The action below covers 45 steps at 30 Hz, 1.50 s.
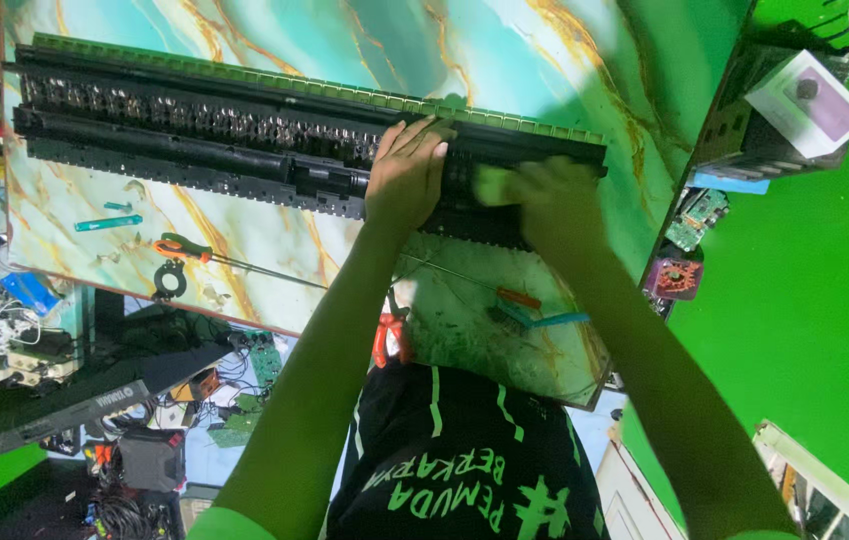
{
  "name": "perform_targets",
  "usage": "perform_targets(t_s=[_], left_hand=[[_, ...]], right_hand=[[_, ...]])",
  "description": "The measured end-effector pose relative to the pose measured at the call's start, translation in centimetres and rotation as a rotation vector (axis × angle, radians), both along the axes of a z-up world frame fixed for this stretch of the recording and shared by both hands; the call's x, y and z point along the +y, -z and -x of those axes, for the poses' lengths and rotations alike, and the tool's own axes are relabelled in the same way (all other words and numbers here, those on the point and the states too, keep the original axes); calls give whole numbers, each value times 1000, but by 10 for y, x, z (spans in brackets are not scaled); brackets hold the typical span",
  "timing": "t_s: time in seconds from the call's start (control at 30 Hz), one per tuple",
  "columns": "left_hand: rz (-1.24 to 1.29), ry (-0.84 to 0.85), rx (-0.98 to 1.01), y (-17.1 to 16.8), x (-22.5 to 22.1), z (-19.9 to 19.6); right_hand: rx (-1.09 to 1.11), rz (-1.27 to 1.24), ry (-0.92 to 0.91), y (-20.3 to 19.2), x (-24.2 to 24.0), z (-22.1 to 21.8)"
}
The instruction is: The person wipes the internal frame and individual keys of a disassembled electronic keyboard using a yellow sponge, handling the sponge and keyboard parts by hand.
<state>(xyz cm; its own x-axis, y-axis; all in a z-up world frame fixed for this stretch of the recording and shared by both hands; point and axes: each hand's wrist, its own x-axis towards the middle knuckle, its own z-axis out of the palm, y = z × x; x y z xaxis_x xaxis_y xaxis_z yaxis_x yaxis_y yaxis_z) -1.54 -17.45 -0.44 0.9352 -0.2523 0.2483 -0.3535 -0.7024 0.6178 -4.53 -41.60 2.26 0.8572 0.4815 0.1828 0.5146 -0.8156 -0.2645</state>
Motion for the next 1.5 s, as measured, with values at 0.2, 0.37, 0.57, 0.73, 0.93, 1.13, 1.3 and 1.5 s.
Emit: perform_targets(t_s=[0.2, 0.37, 0.57, 0.73, 0.93, 1.13, 1.3, 1.5], left_hand=[[-19, -31, -28, 0, -4, 1], [74, -39, -55, -5, -2, 4], [20, -36, -19, -7, -5, 5], [33, -54, -7, -8, -6, 2], [17, -30, -34, -5, -5, 2], [-2, -43, -23, -3, -6, 7], [-15, -28, -30, 0, -6, 1], [-22, -18, 9, 3, -4, 1]], right_hand=[[173, -30, 360, -45, -32, 8], [117, -284, 112, 10, 24, 0], [193, 55, 343, 8, -38, 5], [346, 95, 503, -28, -65, 9], [365, -313, 340, -15, 7, 4], [386, 53, 477, -23, -27, 0], [387, -63, 452, -25, -33, -9], [245, -249, 350, -8, 28, -21]])
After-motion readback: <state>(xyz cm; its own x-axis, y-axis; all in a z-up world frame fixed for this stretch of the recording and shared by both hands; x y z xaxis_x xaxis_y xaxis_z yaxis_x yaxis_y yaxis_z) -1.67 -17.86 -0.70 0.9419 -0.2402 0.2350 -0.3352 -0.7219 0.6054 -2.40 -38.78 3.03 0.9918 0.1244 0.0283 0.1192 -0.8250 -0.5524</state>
